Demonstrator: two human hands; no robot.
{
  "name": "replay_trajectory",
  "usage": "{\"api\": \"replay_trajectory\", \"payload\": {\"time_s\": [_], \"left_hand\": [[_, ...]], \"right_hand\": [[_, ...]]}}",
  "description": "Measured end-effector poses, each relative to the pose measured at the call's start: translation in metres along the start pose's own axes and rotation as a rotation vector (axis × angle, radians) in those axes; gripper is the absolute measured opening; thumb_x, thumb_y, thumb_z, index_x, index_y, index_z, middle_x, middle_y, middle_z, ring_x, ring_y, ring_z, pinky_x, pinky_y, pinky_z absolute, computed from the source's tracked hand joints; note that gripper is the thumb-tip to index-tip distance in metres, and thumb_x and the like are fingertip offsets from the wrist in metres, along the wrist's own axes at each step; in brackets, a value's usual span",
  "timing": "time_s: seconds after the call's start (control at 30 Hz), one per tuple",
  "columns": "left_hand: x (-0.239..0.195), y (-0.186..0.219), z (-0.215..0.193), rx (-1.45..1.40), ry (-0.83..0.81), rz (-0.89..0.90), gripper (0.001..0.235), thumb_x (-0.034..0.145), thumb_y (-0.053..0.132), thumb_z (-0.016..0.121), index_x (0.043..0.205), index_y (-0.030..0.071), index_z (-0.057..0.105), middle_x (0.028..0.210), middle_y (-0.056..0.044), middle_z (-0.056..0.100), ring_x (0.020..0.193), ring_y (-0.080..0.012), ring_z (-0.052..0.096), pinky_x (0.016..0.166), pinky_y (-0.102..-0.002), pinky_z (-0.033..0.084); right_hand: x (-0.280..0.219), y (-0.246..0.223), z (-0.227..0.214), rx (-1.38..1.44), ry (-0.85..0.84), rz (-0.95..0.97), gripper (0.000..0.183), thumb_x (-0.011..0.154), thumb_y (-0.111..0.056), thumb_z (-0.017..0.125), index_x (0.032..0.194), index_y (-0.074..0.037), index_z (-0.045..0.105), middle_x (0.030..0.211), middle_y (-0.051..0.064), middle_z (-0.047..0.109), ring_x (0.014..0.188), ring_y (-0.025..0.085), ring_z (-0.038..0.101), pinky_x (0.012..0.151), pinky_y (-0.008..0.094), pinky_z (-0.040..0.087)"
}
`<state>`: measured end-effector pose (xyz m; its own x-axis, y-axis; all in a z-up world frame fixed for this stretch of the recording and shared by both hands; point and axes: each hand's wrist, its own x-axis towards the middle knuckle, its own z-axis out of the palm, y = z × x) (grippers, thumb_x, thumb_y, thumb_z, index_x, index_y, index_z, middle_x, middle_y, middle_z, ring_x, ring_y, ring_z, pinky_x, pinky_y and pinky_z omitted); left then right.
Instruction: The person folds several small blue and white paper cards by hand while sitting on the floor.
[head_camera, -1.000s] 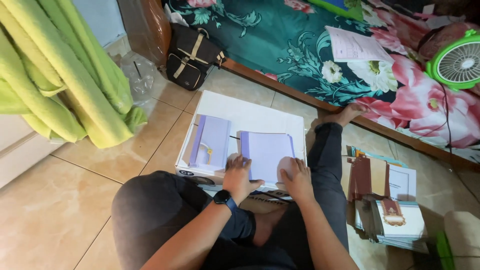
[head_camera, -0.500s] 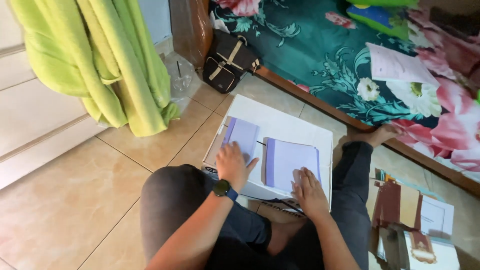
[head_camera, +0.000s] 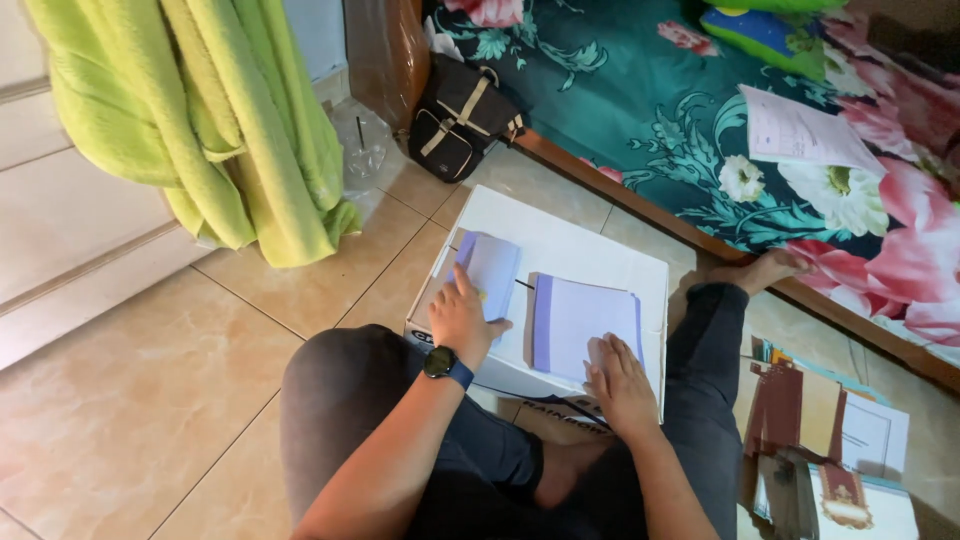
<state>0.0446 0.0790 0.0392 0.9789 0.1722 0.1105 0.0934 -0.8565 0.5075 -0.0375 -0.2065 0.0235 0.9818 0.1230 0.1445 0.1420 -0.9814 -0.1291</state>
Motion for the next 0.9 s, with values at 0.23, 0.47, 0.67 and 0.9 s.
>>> {"api": "replay_trajectory", "payload": {"time_s": [0.23,0.47,0.67,0.9], "left_hand": [[-0.041,0.037,0.005,-0.276,0.393,0.421,0.075,0.084,0.013,0.078,0.15,0.006,0.044,0.087,-0.007,0.072,0.071,-0.0246,0.073,0.066,-0.036,0.059],[-0.068,0.053,0.033,-0.29,0.234,0.934,0.013,0.086,0.02,0.07,0.097,0.014,0.067,0.096,0.001,0.057,0.089,-0.0227,0.062,0.076,-0.037,0.052],[-0.086,0.066,0.04,-0.323,0.198,1.14,0.024,0.088,0.03,0.071,0.104,0.012,0.068,0.106,-0.007,0.06,0.098,-0.0283,0.059,0.075,-0.041,0.049],[-0.059,0.042,0.063,-0.199,0.113,0.966,0.039,0.082,0.042,0.075,0.11,0.015,0.073,0.125,-0.012,0.062,0.123,-0.0346,0.053,0.098,-0.051,0.041]], "right_hand": [[0.001,0.002,0.001,0.071,0.005,0.061,0.055,0.104,-0.047,0.044,0.151,-0.018,0.047,0.159,0.011,0.044,0.148,0.031,0.04,0.12,0.044,0.034],[0.002,-0.013,-0.014,0.73,0.091,0.287,0.048,0.109,-0.04,0.044,0.134,-0.005,0.065,0.133,0.021,0.062,0.123,0.04,0.061,0.101,0.049,0.05],[0.006,-0.004,-0.018,0.974,0.048,0.46,0.027,0.094,-0.02,0.068,0.114,-0.002,0.07,0.083,0.012,0.07,0.074,0.022,0.065,0.066,0.038,0.052],[0.03,0.05,-0.012,0.447,-0.003,0.469,0.072,0.085,-0.028,0.078,0.147,-0.006,0.051,0.113,0.022,0.075,0.109,0.038,0.071,0.089,0.049,0.057]]}}
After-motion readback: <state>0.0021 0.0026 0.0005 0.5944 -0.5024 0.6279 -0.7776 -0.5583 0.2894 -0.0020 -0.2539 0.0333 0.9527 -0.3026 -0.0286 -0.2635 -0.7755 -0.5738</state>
